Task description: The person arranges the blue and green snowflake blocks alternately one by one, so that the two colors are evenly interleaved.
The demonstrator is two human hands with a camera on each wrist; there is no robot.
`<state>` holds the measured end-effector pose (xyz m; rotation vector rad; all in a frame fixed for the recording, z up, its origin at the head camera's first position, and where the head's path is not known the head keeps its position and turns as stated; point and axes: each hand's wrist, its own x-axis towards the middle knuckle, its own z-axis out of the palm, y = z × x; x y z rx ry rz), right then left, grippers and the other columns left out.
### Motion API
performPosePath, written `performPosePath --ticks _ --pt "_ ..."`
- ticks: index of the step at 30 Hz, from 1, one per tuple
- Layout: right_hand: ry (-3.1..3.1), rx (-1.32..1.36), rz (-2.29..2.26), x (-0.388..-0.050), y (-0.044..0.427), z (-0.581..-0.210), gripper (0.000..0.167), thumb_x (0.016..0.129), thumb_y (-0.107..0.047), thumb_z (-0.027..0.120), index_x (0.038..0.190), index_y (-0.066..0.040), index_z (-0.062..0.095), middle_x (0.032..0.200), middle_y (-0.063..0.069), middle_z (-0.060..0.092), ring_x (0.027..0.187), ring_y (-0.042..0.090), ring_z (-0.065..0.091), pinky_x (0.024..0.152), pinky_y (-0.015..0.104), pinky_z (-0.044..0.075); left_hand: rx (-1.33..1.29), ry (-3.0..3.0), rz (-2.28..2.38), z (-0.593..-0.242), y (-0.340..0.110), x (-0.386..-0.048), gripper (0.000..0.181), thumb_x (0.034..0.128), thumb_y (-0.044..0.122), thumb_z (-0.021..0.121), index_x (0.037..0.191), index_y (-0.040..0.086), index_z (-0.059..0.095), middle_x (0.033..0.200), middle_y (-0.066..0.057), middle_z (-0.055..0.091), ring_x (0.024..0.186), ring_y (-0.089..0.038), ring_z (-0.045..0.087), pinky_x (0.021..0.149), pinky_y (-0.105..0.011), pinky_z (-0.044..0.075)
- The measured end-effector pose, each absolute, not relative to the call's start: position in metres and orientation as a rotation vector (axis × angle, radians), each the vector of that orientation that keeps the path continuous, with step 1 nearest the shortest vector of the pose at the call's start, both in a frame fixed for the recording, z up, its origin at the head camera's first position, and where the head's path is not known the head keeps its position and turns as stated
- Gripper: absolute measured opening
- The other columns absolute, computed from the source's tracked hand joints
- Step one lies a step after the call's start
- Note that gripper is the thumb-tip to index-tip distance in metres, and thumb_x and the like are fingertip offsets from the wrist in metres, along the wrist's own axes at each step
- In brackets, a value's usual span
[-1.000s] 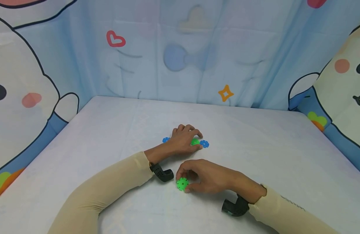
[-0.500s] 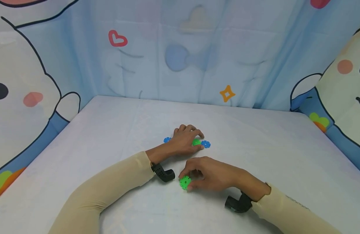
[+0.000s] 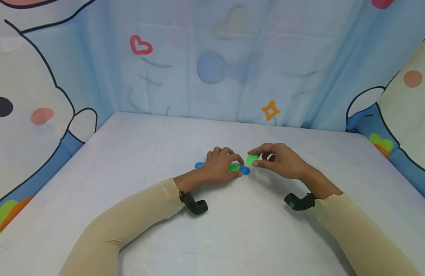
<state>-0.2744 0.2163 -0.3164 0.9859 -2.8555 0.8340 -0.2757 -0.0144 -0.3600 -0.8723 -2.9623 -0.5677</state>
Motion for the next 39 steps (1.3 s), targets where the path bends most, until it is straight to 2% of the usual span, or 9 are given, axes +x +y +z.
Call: performPosePath --ticks 8,18,39 --pt "-2.961 0.854 0.853 -0.287 0.23 -0.331 0.034 0.089 -0.023 0.074 0.12 -0.01 0.071 0.103 0.006 0.07 0.083 0.016 0.061 0.064 0.025 0.048 -0.865 -2.959 -0.571 -0.361 -0.013 -0.275 0.03 0.0967 0.045 0.058 0.126 0.038 0.061 0.142 -0.003 0.046 0.129 -0.029 0.038 0.103 -0.049 0.034" --pt "-3.032 0.835 0.813 -0.29 0.23 -0.338 0.033 0.085 -0.02 0.078 0.116 -0.008 0.073 0.092 0.0 0.07 0.077 0.014 0.057 0.062 0.023 0.046 -0.881 -2.95 -0.588 -0.362 -0.013 -0.276 0.03 0.0967 0.044 0.058 0.125 0.037 0.061 0.143 -0.004 0.046 0.129 -0.029 0.037 0.102 -0.048 0.033" --pt "-3.043 0.805 0.767 -0.283 0.225 -0.337 0.033 0.084 -0.021 0.079 0.114 -0.009 0.074 0.096 0.003 0.066 0.077 0.015 0.055 0.06 0.024 0.045 -0.871 -2.958 -0.584 -0.361 -0.013 -0.275 0.03 0.0969 0.044 0.058 0.126 0.037 0.061 0.142 -0.003 0.046 0.129 -0.028 0.037 0.103 -0.047 0.033"
